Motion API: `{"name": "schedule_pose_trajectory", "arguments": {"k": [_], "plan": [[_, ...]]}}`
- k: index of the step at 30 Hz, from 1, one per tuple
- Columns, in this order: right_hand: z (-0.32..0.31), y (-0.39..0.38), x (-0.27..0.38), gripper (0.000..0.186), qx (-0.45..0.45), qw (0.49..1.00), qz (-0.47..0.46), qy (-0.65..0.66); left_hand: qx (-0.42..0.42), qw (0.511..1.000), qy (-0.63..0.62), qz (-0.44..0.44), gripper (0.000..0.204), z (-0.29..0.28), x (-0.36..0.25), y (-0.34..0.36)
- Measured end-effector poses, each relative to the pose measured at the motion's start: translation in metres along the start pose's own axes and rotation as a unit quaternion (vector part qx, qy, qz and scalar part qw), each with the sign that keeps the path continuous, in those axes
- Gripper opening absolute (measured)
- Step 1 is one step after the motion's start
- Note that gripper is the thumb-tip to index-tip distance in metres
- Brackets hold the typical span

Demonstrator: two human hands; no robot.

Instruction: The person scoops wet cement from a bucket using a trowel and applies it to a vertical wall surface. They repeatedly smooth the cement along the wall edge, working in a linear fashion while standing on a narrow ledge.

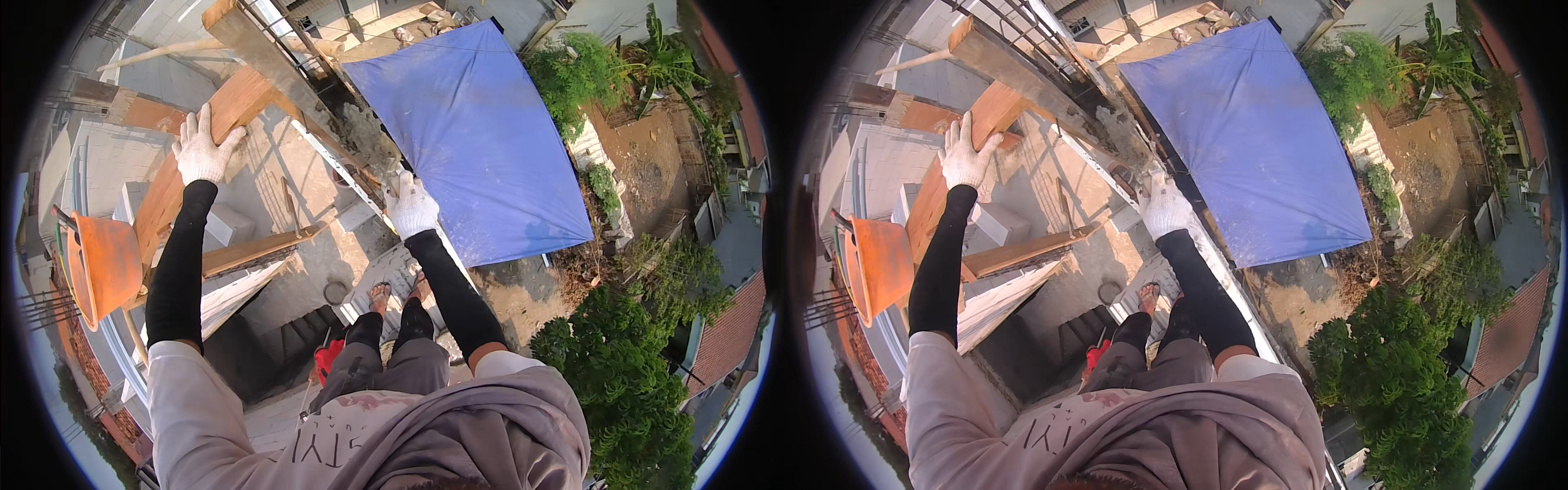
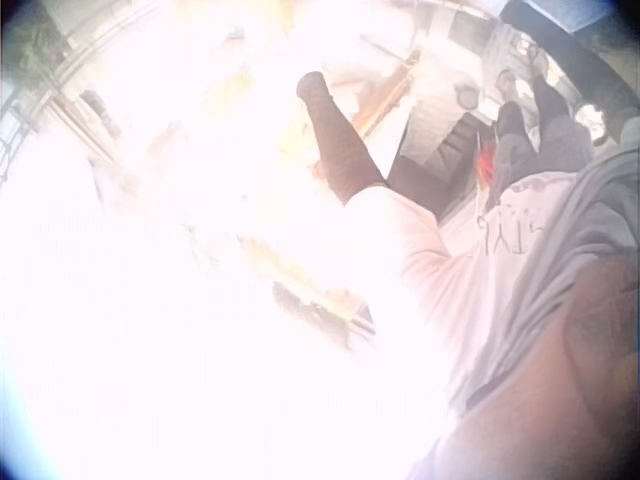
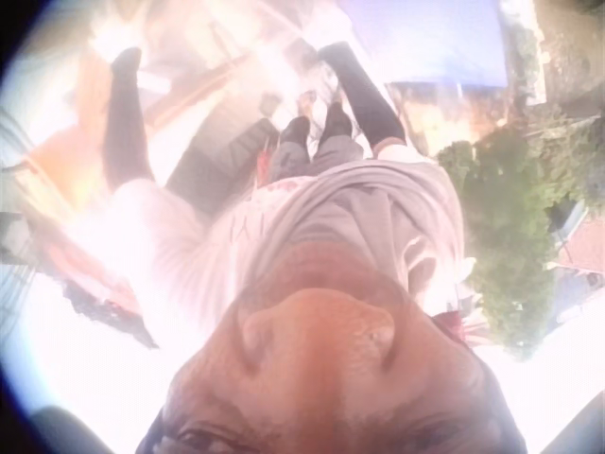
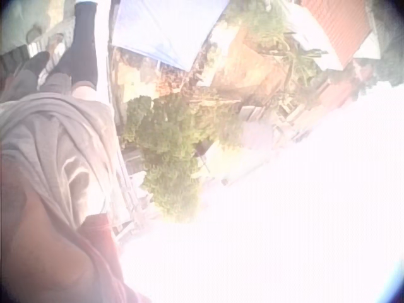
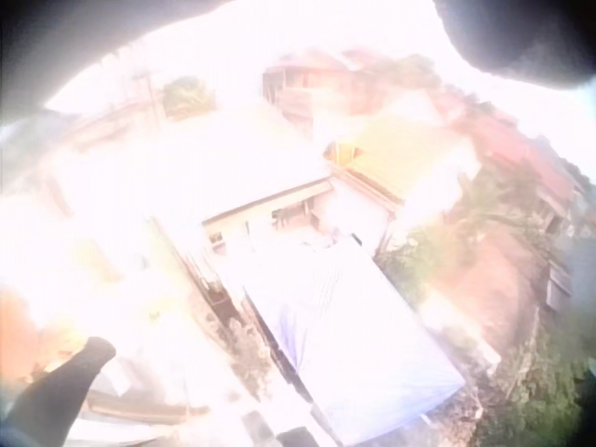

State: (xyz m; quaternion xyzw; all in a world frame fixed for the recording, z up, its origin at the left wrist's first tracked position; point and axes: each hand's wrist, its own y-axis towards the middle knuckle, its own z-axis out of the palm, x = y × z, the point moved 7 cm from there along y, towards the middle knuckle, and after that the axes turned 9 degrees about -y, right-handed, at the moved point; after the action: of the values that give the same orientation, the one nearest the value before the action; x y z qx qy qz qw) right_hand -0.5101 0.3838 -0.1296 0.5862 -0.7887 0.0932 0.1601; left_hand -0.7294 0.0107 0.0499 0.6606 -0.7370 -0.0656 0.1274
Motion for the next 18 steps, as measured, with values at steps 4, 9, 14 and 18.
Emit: {"name": "schedule_pose_trajectory", "arguments": {"k": [4,9,14,18], "plan": [[0.010,0.041,0.057,0.047,-0.076,0.996,-0.009,0.053,-0.009,1.000,0.012,0.004,0.107,0.001,0.010,0.000],[-0.024,-0.062,0.020,0.050,0.003,0.984,0.092,0.153,0.005,1.000,0.013,0.000,0.106,0.001,0.024,-0.009],[-0.033,-0.225,-0.090,0.049,0.052,0.950,0.237,0.197,-0.007,0.999,0.008,0.034,0.100,0.002,-0.003,0.013],[-0.096,-0.382,-0.141,0.046,0.057,0.917,0.377,0.118,0.019,0.999,-0.010,0.040,0.104,0.012,0.015,0.009]]}}
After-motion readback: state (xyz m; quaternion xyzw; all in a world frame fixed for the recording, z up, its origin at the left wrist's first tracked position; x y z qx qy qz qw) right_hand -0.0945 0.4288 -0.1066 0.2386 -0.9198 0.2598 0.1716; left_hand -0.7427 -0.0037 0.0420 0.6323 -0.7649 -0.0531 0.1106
